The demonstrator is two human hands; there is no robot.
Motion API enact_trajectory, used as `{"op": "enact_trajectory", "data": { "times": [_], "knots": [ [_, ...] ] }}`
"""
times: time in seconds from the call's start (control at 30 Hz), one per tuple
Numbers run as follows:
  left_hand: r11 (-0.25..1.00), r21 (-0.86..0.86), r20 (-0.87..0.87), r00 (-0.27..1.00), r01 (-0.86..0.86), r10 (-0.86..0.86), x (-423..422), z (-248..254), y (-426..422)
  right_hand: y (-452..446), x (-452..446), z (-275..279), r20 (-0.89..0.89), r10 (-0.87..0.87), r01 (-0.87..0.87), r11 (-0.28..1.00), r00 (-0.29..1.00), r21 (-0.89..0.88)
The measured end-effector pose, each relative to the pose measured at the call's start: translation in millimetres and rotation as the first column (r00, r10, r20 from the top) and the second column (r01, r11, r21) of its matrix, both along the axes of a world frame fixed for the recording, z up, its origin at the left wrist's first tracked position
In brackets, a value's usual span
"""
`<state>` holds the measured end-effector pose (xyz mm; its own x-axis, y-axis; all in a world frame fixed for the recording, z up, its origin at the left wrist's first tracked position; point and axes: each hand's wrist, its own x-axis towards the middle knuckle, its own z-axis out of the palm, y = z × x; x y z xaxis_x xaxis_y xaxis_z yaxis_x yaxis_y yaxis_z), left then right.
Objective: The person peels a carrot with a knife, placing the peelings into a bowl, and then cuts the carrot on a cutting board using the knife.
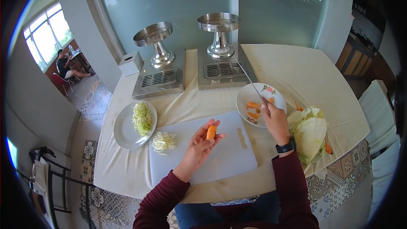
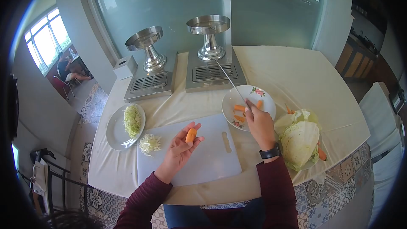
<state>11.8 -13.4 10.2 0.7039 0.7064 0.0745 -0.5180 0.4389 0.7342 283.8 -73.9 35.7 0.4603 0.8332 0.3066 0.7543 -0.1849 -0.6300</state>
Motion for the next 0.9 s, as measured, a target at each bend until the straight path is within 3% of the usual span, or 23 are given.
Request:
{"op": "enact_trajectory", "data": {
  "times": [0.03, 0.13, 0.23, 0.33, 0.43, 0.53, 0.63, 0.73, 0.83, 0.87, 0.9],
  "knots": [
    [0.997, 0.073, -0.040, 0.999, -0.027, 0.030, 0, 2, -2, -1, 0, 3, 0.015, 0.002, -0.001, 0.997, 1.000, -0.081],
    [0.976, 0.200, -0.076, 0.992, -0.084, 0.100, 0, -5, 1, -1, -3, -6, 0.049, 0.124, -0.130, 0.982, 0.991, 0.134],
    [0.947, 0.302, -0.180, 0.968, -0.114, 0.174, -3, -6, 5, -9, -14, 1, 0.077, 0.077, -0.078, 0.997, 0.994, 0.009],
    [0.929, 0.341, -0.217, 0.949, -0.146, 0.229, -3, -5, 7, -12, -13, -6, 0.295, 0.091, -0.114, 0.992, 0.951, 0.061],
    [0.926, 0.341, -0.256, 0.932, -0.160, 0.255, -4, -7, 8, -14, -21, 5, 0.271, 0.114, -0.121, 0.993, 0.956, 0.010],
    [0.932, 0.321, -0.247, 0.935, -0.168, 0.254, -4, -14, 12, -13, -23, 6, 0.272, 0.169, -0.219, 0.962, 0.947, 0.165],
    [0.931, 0.303, -0.207, 0.939, -0.204, 0.273, -3, -12, 9, -16, -33, 17, -0.018, 0.188, -0.188, 0.982, 0.982, -0.002],
    [0.938, 0.289, -0.186, 0.950, -0.191, 0.251, -4, -18, 13, -12, -41, 8, -0.147, 0.449, -0.431, 0.892, 0.881, 0.136],
    [0.919, 0.335, -0.153, 0.950, -0.208, 0.271, -3, -22, 12, -18, -58, 14, -0.259, 0.598, -0.596, 0.797, 0.759, 0.094],
    [0.924, 0.321, -0.171, 0.947, -0.208, 0.273, -3, -21, 12, -18, -61, 13, -0.138, 0.637, -0.637, 0.769, 0.758, 0.050],
    [0.928, 0.306, -0.186, 0.943, -0.210, 0.275, -2, -16, 11, -19, -65, 13, -0.124, 0.665, -0.664, 0.745, 0.736, 0.058]
  ]
}}
